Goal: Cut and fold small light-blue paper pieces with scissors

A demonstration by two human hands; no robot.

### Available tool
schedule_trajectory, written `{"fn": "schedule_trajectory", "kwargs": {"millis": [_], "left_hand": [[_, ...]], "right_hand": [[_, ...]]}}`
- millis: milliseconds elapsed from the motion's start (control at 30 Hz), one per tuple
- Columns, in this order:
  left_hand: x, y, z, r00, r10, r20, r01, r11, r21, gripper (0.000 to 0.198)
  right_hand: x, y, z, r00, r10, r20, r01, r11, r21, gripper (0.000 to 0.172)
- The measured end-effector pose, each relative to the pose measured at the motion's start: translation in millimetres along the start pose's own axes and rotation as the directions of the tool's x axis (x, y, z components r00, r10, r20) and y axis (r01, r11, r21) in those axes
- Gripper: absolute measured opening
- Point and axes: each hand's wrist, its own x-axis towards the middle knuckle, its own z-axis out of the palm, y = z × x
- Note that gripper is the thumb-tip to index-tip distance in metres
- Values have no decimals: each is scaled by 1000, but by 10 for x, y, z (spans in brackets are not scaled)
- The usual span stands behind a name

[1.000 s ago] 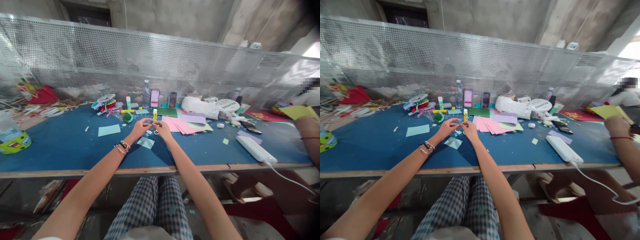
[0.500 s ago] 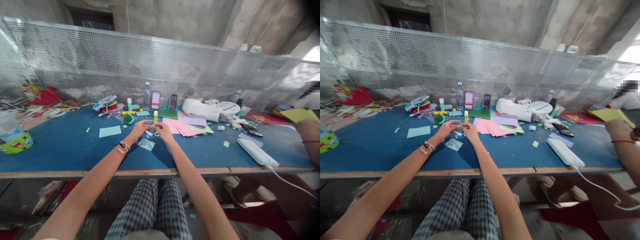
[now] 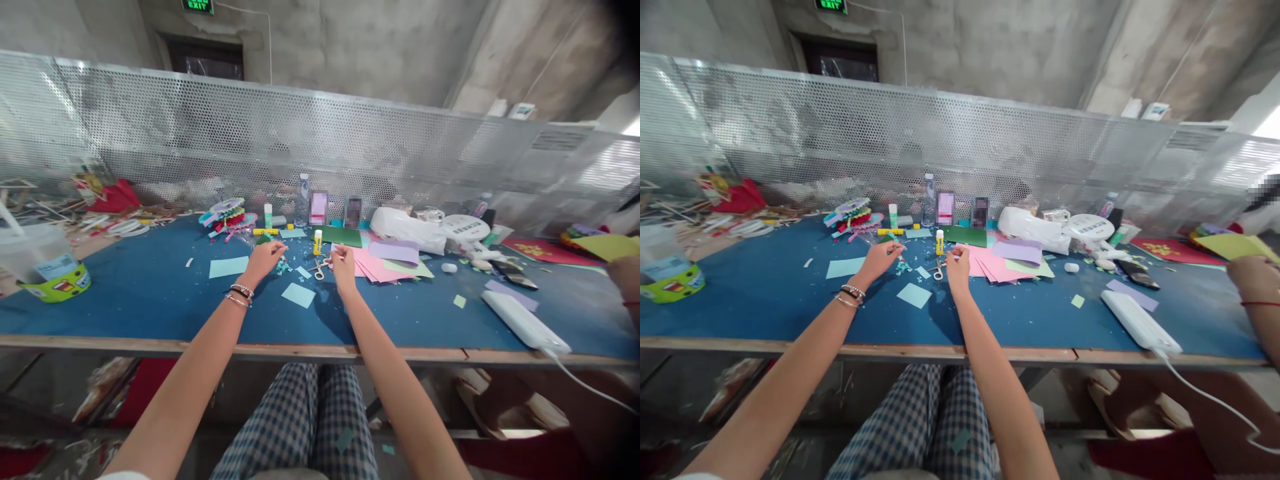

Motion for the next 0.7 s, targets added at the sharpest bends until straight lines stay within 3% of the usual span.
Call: {"fn": "schedule_trajectory", "kwargs": {"millis": [167, 300, 467, 700], "left_hand": [[-33, -29, -18, 996, 25, 86, -41, 980, 196, 20], [-38, -64, -26, 997, -8, 80, -23, 923, 384, 22], [-7, -87, -15, 998, 6, 59, -29, 918, 396, 18], [45, -168, 9, 987, 144, -68, -102, 901, 422, 24]], "right_hand": [[-38, -92, -11, 999, -8, -47, 9, 1000, 23, 34], [-50, -149, -18, 999, -14, -49, 17, 998, 58, 32], [-59, -177, -17, 998, -43, -47, 45, 998, 48, 31], [-79, -211, -32, 995, -91, -29, 92, 995, 33, 30]]}}
